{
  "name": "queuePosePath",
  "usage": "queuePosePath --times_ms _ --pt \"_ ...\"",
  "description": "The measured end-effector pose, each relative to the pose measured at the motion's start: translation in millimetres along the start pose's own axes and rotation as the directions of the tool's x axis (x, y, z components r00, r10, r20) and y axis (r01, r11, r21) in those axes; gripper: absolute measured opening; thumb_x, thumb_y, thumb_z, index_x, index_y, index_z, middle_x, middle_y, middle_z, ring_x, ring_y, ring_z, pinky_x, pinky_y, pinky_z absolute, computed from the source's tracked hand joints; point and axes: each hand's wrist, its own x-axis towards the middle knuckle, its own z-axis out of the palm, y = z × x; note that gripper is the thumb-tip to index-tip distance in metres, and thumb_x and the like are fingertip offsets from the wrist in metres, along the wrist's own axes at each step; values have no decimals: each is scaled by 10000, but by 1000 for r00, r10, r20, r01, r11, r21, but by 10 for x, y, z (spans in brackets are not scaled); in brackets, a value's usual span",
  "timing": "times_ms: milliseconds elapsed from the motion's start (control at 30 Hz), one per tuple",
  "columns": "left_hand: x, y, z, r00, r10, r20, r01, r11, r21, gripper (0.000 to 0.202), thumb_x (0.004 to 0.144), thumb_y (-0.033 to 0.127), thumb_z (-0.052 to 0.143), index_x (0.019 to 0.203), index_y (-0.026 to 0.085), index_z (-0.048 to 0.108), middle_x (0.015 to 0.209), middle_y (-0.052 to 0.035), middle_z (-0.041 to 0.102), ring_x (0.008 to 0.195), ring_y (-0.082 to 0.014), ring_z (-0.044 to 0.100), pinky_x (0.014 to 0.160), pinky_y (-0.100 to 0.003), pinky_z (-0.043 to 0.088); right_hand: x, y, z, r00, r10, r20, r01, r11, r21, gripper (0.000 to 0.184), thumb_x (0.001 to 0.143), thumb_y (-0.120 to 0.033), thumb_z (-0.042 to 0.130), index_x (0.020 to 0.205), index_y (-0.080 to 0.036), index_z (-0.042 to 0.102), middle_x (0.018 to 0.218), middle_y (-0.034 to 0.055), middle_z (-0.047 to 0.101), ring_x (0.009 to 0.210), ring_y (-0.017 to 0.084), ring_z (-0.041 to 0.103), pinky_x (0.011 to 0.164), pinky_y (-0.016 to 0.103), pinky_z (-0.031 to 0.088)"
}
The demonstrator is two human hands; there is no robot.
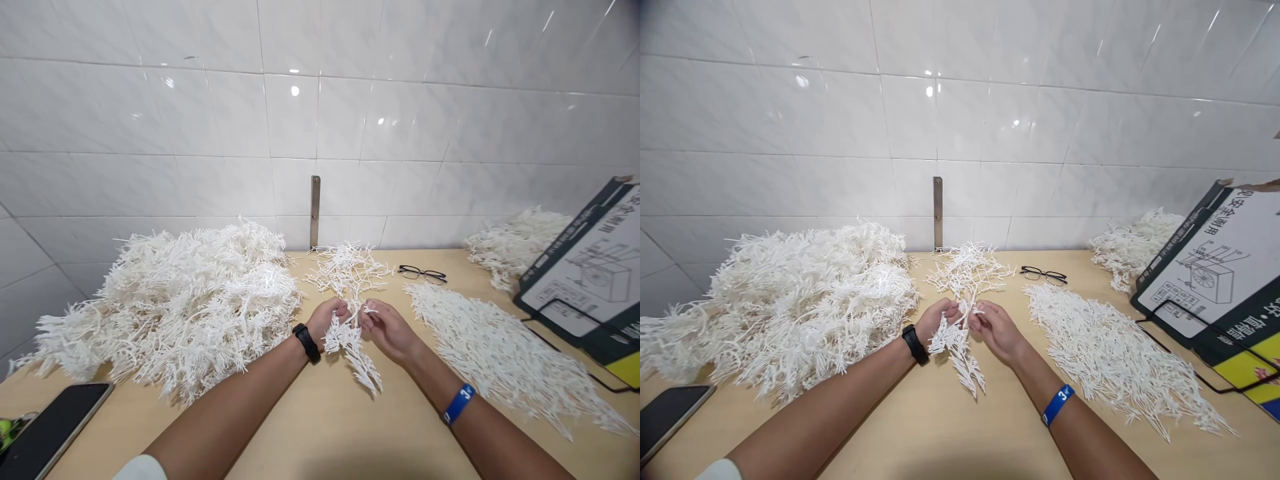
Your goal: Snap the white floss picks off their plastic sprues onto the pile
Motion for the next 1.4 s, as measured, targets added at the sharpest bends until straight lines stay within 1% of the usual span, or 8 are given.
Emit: queuePosePath --times_ms 133,233,400,533,600,700,867,1400 --pt "19 -9 -7 997 57 -50 -57 998 -6 367 721 440 538 549 204 316 509 44 283 443 -77 277 457 -248 273 57 -96 -148 960 -96 -263 80 994 -68 366 822 -461 539 605 -223 364 567 -17 403 559 147 404 574 300 379" --pt "35 -25 0 992 115 -55 -114 993 14 325 754 436 514 583 184 401 556 23 364 477 -82 324 478 -245 285 76 -198 -370 795 -274 -542 44 916 -399 335 849 -415 466 589 -220 383 574 -7 416 545 149 373 537 299 315" --pt "30 -15 41 981 163 -108 -161 987 26 301 774 438 503 636 171 482 614 -2 434 540 -100 389 541 -254 328 53 -363 -814 576 -717 -393 -157 375 -914 370 815 -280 464 507 -212 271 540 -10 352 582 153 347 593 312 248" --pt "36 -24 36 979 156 -131 -155 988 14 259 732 419 547 687 166 517 658 -6 464 578 -107 421 581 -251 349 56 -384 -927 524 -729 -440 -294 330 -897 383 779 -292 530 524 -213 255 542 -25 334 559 139 316 578 303 213" --pt "44 -39 17 975 188 -118 -186 982 25 217 717 376 565 719 161 538 701 -10 493 604 -108 444 598 -248 357 56 -362 -842 543 -692 -475 -262 397 -880 381 798 -315 526 545 -217 258 551 -27 339 547 137 315 558 296 213" --pt "50 -55 0 971 221 -95 -217 975 46 172 699 309 586 779 159 559 758 -13 539 629 -108 471 620 -246 365 37 -309 -586 684 -564 -462 -153 509 -847 386 848 -338 483 554 -216 264 526 -31 333 523 133 323 532 288 225" --pt "51 -68 42 959 254 -124 -246 966 74 258 661 269 681 857 159 553 778 1 557 693 -108 500 677 -239 373 -39 -200 -130 928 -363 -81 153 571 -807 382 874 -368 474 544 -204 376 511 -23 394 515 129 349 526 282 241" --pt "59 -86 34 963 190 -189 -172 979 107 329 590 357 809 750 113 657 742 -29 621 708 -116 535 653 -234 381 -15 -63 -65 994 -74 -80 -18 608 -794 450 831 -533 520 577 -191 374 535 -44 356 525 103 336 502 246 239"
